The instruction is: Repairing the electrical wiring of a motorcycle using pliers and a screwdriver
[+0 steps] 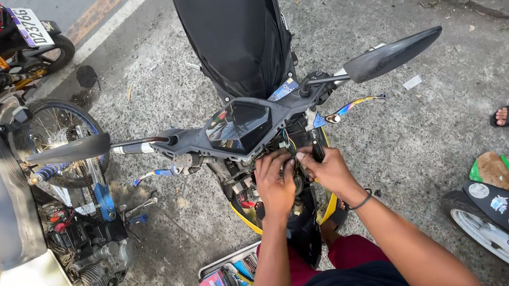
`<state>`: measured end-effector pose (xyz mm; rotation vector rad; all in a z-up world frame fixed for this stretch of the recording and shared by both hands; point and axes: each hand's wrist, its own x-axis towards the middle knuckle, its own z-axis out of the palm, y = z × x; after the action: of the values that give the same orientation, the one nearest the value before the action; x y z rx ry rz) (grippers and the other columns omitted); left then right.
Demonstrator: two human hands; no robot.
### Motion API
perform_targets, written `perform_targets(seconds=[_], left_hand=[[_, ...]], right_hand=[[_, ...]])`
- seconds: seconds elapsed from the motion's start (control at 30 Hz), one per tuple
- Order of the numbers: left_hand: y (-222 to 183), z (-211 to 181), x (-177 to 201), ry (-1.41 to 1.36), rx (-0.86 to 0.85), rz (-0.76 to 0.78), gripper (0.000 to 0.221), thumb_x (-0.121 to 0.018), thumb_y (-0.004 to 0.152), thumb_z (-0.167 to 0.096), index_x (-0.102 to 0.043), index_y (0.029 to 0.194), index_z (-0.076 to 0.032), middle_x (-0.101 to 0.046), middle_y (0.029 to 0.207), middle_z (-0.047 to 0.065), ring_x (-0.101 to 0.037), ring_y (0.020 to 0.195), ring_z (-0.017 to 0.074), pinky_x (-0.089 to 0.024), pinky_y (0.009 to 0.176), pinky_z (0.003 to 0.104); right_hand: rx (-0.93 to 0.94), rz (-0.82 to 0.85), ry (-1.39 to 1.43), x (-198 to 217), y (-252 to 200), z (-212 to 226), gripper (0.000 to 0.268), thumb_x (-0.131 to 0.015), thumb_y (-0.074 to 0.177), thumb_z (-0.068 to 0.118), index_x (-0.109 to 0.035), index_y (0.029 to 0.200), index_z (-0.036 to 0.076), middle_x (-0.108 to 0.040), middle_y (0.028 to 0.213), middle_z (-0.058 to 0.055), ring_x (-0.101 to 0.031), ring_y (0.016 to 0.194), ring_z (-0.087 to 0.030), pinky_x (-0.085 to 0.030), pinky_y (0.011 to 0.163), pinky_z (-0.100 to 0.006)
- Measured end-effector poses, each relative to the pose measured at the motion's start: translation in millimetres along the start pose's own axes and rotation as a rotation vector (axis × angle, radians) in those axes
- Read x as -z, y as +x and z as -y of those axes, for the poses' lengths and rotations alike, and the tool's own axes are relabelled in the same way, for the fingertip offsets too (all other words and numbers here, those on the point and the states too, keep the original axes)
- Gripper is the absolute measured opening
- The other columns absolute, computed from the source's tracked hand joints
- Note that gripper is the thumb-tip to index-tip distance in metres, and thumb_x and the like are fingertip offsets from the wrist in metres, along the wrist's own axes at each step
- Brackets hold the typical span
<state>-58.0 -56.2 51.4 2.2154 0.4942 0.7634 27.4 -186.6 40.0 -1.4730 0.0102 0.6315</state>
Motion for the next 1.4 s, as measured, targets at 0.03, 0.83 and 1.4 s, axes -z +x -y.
perform_targets(seconds=[0.03,0.83,1.4], left_hand=[[-4.6,8.5,2.6,-0.071,-0.009,0.041,0.011,-0.074,0.106,-0.021,-0.084,0.11,-0.018,-0.08,0.108,0.001,-0.072,0.108,0.0266,-0.054,0.092,0.043],[20.1,30.2,40.2,-0.398,-0.072,0.217,0.009,-0.084,0.101,-0.013,-0.087,0.109,-0.012,-0.085,0.102,0.009,-0.08,0.103,0.0361,-0.058,0.091,0.048],[21.2,41.4,46.5,-0.359,0.021,0.331,0.013,-0.079,0.107,-0.021,-0.085,0.115,-0.012,-0.085,0.105,0.009,-0.079,0.108,0.033,-0.057,0.095,0.049]], right_hand=[[-0.018,0.006,0.091,-5.2,0.5,-4.4,0.025,-0.074,0.103,0.001,-0.077,0.125,-0.01,-0.063,0.074,-0.006,-0.059,0.049,-0.011,-0.058,0.047,-0.029],[-0.075,-0.011,-0.576,-49.7,-55.4,5.3,0.037,-0.053,0.116,0.029,-0.065,0.141,0.005,-0.077,0.127,-0.033,-0.07,0.124,-0.054,-0.056,0.101,-0.063],[-0.042,-0.087,-0.795,-64.9,-64.4,-5.3,0.033,-0.052,0.116,0.029,-0.063,0.134,0.004,-0.078,0.122,-0.032,-0.076,0.117,-0.052,-0.06,0.097,-0.06]])
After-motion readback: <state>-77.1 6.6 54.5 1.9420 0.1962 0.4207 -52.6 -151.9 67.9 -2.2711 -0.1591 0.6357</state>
